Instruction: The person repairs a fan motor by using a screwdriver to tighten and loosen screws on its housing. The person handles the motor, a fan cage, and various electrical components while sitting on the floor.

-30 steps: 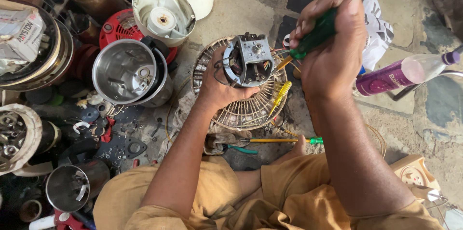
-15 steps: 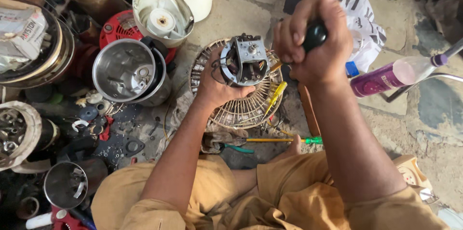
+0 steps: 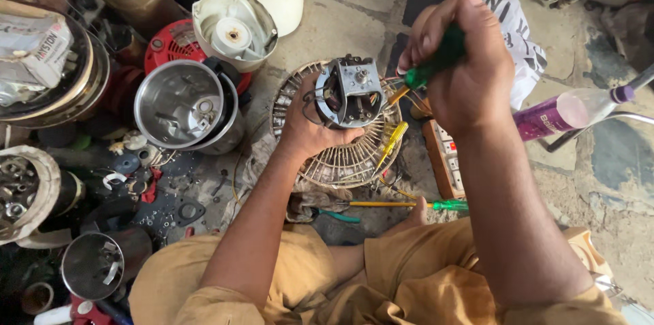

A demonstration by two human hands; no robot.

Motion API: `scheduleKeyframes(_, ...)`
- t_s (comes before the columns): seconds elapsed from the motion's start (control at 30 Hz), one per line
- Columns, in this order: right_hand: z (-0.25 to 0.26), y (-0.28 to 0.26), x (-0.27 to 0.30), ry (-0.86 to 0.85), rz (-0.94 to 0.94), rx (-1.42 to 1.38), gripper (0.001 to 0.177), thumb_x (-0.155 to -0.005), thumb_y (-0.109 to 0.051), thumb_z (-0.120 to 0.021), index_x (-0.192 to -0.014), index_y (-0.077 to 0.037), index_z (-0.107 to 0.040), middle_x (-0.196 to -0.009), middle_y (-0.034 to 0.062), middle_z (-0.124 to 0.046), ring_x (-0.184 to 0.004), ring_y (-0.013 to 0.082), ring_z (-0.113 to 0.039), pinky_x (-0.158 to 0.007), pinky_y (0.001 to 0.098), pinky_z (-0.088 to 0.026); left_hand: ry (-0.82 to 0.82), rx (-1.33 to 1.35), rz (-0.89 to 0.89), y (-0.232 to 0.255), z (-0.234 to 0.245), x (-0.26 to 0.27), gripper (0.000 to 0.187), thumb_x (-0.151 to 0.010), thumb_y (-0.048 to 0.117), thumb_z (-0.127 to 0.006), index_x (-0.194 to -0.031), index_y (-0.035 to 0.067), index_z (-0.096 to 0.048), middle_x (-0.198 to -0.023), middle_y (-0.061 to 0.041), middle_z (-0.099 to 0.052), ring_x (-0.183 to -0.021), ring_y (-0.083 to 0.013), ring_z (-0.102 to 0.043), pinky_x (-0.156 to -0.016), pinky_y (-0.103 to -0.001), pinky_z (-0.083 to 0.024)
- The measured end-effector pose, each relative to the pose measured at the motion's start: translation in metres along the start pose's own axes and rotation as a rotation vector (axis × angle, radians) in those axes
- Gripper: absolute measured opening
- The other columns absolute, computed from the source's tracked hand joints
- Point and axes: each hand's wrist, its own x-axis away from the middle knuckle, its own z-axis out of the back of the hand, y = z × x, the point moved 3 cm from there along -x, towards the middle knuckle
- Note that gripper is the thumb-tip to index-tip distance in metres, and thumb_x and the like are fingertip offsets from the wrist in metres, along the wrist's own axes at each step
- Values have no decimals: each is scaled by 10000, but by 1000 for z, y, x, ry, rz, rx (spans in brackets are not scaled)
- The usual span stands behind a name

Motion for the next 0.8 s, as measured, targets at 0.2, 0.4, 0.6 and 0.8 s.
scheduleKeyframes(0.2,-4,-1,-2,104,64,169,557,-1172,-490,-437,-881,-21,-512,-735,122,-485,-635,214,-449,-646,364,-434,23,-76,-94,8,5,-2,869,-599,397,-988,-1334,112,-623,-1381,-161,-583,-1293,-372,-578,-1103,-473,-503)
scheduleKeyframes(0.4,-9,-5,-6,-3,-72,-43,610,-1191,-515,-410,-841,-29,-526,-616,58,-449,-571,179,-462,-624,336,-448,12,-56,-64,12,7,-5,880,-589,389,-983,-1334,95,-618,-1366,-168,-581,-1274,-373,-582,-1084,-474,-505)
scheduleKeyframes(0.6,-3,-5,-7,2,-130,82,637,-1194,-533,-397,-812,-34,-501,-602,93,-415,-573,232,-419,-658,376,-437,43,-76,-98,11,6,-5,853,-607,401,-998,-1315,114,-620,-1351,-150,-598,-1261,-355,-601,-1084,-454,-525)
scheduleKeyframes(0.8,-11,-12,-3,88,-56,44,715,-1110,-672,-384,-796,-47,-529,-514,59,-376,-467,192,-382,-579,348,-401,3,-19,-72,17,12,-11,856,-581,354,-976,-1315,98,-619,-1333,-161,-620,-1250,-348,-611,-1077,-436,-517)
